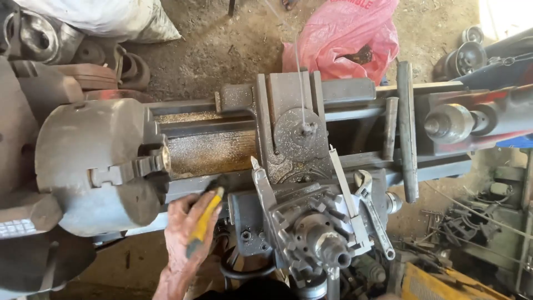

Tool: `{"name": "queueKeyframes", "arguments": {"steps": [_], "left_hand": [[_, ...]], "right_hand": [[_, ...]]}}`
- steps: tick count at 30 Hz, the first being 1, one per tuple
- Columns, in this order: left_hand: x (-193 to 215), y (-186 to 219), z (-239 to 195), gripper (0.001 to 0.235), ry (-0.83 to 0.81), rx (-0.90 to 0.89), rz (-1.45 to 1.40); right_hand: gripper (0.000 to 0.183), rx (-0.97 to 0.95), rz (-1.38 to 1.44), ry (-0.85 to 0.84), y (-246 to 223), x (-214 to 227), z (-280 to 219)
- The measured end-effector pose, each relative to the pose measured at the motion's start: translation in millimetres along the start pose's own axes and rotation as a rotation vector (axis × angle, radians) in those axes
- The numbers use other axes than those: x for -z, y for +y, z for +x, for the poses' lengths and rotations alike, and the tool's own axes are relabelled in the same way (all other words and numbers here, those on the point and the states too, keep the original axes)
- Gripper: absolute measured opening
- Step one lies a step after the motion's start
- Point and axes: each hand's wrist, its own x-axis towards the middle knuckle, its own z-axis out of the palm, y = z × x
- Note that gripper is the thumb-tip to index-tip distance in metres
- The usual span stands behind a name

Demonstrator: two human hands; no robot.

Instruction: Operating a metal lathe to machine a part, including making adjustments and measuring with calipers.

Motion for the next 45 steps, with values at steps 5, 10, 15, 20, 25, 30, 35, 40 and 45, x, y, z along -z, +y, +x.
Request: {"name": "queueKeyframes", "arguments": {"steps": [5, 10, 15, 20, 25, 30, 35, 40, 45], "left_hand": [[66, 74, 65, 0.034, -0.047, 0.335, -0.264], [104, 89, 121, 0.031, 0.074, 0.264, -0.317], [125, 98, 176, 0.033, -0.068, 0.429, -0.445], [134, 99, 193, 0.019, 0.039, 0.341, -0.396], [143, 99, 181, 0.014, 0.134, 0.283, -0.266], [157, 99, 166, 0.01, 0.196, 0.253, -0.093], [176, 112, 168, 0.006, 0.045, 0.407, -0.102], [177, 119, 190, 0.013, 0.06, 0.34, -0.303], [133, 128, 237, 0.012, -0.259, 0.196, -0.528]], "right_hand": [[0.045, -0.309, -0.149, 0.608, -114, 28, 225], [0.058, -0.377, -0.077, 0.145, -28, 25, 327], [0.038, -0.306, 0.015, 0.175, 10, -3, 344], [0.034, 0.028, 0.004, 0.283, -7, -3, 327], [0.024, 0.333, 0.106, 0.235, -29, 0, 341], [0.009, 0.572, 0.27, 0.163, -41, -15, 381], [0.014, 0.613, 0.225, 0.153, -61, -27, 410], [0.01, 0.463, 0.301, 0.302, -53, -4, 403], [0.005, 0.306, 0.326, 0.366, -20, 35, 401]]}}
